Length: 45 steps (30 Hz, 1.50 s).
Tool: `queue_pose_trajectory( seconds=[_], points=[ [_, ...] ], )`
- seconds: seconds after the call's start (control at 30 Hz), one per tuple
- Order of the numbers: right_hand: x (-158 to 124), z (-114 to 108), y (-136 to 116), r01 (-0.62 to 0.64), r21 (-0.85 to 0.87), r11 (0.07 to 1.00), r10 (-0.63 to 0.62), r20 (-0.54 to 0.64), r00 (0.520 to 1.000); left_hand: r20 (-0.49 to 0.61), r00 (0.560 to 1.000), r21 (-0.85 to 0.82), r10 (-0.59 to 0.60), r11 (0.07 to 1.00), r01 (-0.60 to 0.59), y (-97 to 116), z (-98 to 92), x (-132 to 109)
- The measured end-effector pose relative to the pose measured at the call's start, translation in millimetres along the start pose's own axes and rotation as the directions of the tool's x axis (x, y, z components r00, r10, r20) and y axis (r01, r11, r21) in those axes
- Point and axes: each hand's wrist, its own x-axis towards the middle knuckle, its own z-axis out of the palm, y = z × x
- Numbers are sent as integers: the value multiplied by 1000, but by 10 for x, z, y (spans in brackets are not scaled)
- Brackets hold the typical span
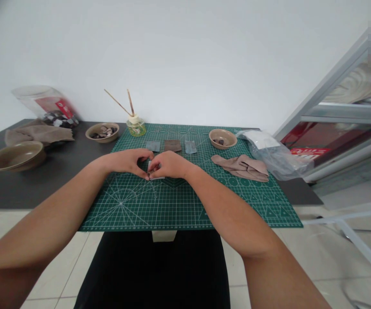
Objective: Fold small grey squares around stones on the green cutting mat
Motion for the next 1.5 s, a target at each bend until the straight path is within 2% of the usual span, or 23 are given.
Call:
queue_pose_trajectory(
  seconds=[0.17, 0.33, 0.47, 0.57, 0.8, 0.93, 1.07, 1.13, 1.33, 1.5],
  points=[
    [40, -8, 32, -73, -120, 990, 60, -108, 992, -4, 1000, 6, -10, 1000, 10, -21, 5, -2],
    [-46, -113, 10, -163, -134, 977, 153, -81, 985, 4, 1000, 7, -12, 1000, 12, 3, -3, -8],
    [-83, -104, 8, -106, -12, 994, 106, 12, 994, 5, 1000, -1, -6, 1000, 6, 10, -6, -8],
    [-38, -43, 26, -45, 20, 999, 45, 5, 999, 4, 1000, 2, -4, 1000, 4, -7, -1, -4],
    [14, -31, 36, -137, -104, 985, 122, -140, 983, -5, 1000, 11, -26, 1000, 26, -12, 3, -4],
    [-42, -67, -3, -135, -99, 986, 125, -95, 988, 1, 1000, 0, -18, 1000, 18, -10, 2, -8],
    [-32, -26, -22, -53, -51, 997, 51, -39, 998, 1, 1000, -10, -6, 1000, 6, -22, 8, -2],
    [0, 10, -23, -43, -64, 997, 40, -51, 998, 0, 1000, -14, 4, 1000, -4, -28, 11, 1],
    [23, 28, -36, -182, -153, 971, 152, -190, 970, -6, 1000, -11, -20, 1000, 20, -11, 5, -4],
    [-31, -13, -40, -118, -175, 978, 97, -124, 988, 3, 1000, 0, -18, 1000, 18, 5, -1, -10]
  ],
)
